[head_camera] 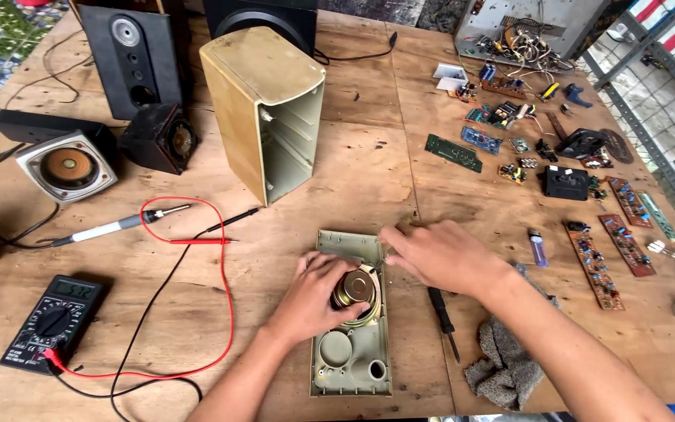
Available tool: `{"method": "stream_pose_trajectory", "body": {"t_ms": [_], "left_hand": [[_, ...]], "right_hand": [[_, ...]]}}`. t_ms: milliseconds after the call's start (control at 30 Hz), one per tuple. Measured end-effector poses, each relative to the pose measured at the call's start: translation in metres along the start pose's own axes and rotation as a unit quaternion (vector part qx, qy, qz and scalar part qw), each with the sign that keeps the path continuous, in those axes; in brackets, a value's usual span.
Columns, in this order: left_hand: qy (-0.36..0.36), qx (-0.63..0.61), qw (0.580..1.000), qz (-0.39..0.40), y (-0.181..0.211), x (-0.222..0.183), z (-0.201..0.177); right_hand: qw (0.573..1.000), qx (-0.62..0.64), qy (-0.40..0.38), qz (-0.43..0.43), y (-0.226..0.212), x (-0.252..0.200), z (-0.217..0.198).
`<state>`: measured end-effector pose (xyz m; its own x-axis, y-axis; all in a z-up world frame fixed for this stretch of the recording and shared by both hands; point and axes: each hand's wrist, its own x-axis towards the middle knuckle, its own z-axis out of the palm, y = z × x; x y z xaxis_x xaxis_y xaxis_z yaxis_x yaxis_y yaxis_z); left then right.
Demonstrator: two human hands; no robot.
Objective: Using a small screwdriver to pry a speaker component out of its plastic housing on a repair bench.
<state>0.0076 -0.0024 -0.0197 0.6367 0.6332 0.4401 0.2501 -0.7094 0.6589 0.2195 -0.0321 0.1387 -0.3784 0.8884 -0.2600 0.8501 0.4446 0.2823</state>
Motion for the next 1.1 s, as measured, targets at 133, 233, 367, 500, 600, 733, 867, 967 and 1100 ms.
{"method": "stream_pose_trajectory", "body": {"t_ms": [133, 233, 367, 500, 600, 733, 867, 967, 1100], "left_hand": [[0.012, -0.01, 1.0, 0.003, -0.002, -0.001, 0.0], [0.013, -0.008, 1.0, 0.003, 0.0, -0.001, 0.001], [0.008, -0.008, 1.0, 0.002, 0.001, 0.0, -0.004], [0.01, -0.007, 1.0, -0.001, -0.003, -0.001, -0.003], [0.016, -0.014, 1.0, -0.005, 0.002, -0.002, -0.004], [0.016, -0.014, 1.0, 0.001, 0.006, 0.0, -0.006], [0.014, -0.016, 1.0, 0.002, 0.001, 0.0, -0.004], [0.016, -0.013, 1.0, 0.005, 0.002, 0.0, -0.002], [0.016, -0.019, 1.0, -0.001, 0.0, -0.002, -0.002]], "right_hand": [[0.998, 0.019, -0.054, -0.019, 0.0, 0.006, -0.001], [0.997, 0.025, -0.072, -0.013, 0.0, 0.008, -0.002], [0.995, 0.003, -0.099, -0.01, -0.002, 0.009, -0.016], [0.993, 0.061, -0.103, -0.003, 0.002, 0.006, -0.011], [0.99, 0.065, -0.123, -0.005, -0.001, 0.003, -0.014], [0.991, 0.071, -0.111, 0.02, -0.001, 0.006, -0.011], [0.996, 0.035, -0.083, 0.022, -0.001, 0.001, -0.012], [0.992, 0.079, -0.094, 0.036, 0.003, 0.0, -0.008], [0.989, 0.077, -0.123, 0.028, 0.005, -0.002, -0.004]]}}
